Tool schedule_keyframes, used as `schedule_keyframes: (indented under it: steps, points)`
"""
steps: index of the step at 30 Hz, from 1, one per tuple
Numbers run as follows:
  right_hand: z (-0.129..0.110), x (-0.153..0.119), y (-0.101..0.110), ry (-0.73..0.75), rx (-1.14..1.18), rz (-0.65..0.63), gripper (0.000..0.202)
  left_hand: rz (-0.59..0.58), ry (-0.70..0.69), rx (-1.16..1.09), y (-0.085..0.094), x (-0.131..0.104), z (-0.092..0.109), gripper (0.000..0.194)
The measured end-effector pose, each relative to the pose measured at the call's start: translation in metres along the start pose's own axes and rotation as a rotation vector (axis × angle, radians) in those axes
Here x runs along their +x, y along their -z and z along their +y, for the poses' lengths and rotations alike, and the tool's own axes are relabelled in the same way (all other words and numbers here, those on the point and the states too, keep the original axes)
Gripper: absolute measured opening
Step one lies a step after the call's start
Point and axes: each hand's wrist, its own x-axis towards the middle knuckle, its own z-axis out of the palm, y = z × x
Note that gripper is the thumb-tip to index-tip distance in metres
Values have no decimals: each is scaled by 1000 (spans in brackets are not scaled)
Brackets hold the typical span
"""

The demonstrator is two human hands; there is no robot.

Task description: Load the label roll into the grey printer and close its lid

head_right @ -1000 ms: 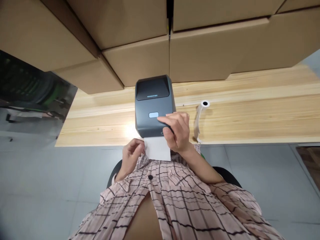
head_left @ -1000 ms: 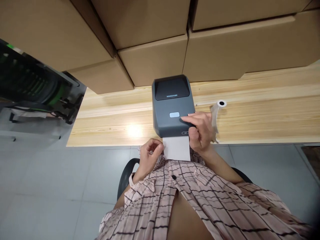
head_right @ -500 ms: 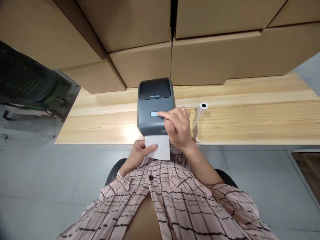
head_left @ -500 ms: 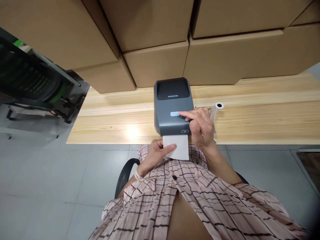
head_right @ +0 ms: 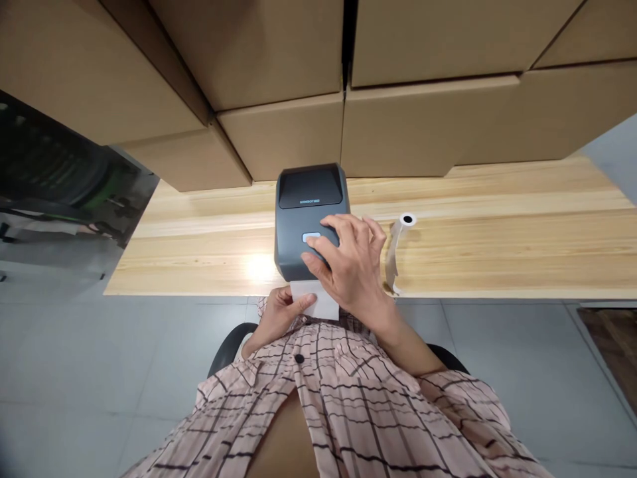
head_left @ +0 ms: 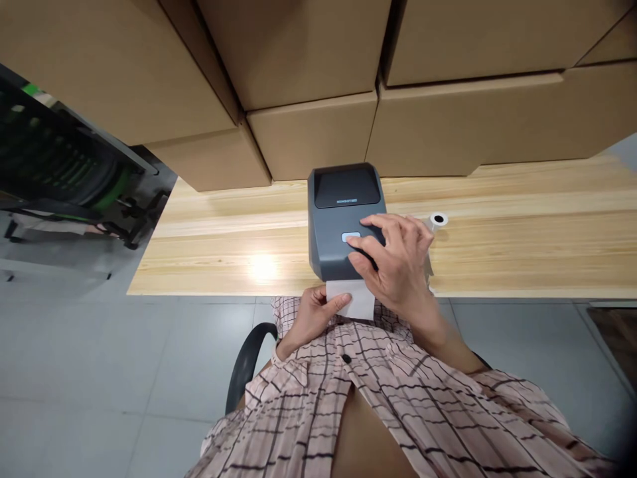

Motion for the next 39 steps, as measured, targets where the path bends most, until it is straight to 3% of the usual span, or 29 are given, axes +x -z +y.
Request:
schedule_keyframes:
  steps: [5,8,10,11,12,15,17,24,30,39]
  points:
    - [4,9,-2,29,44,-58,21,28,-103,116,4,-1,1,43]
    - [10,4,-6,5,96,-35,23,309,-328,144,8,-1,0,49]
    - [14,-9,-10,-17,201,30,28,520,-527,122,10,2,-2,43]
    - [15,-18,-13,-40,284,72,31,554,-597,127,10,4,-3,36]
    - [16,-28,-16,-77,384,114,35,527,-631,145,11,6,-5,36]
    - [16,-59,-28,-268,720,207,49,296,-609,210,9,12,-12,59]
    - [13,-74,-37,-389,895,255,55,225,-588,203,6,15,-19,65]
    - [6,-85,-65,-519,1121,386,54,333,-620,-4,-9,28,-38,65]
    - [3,-85,-70,-547,1185,423,51,373,-631,-68,-14,34,-42,65]
    - [6,-90,-72,-610,1037,393,54,409,-604,32,-15,32,-36,65]
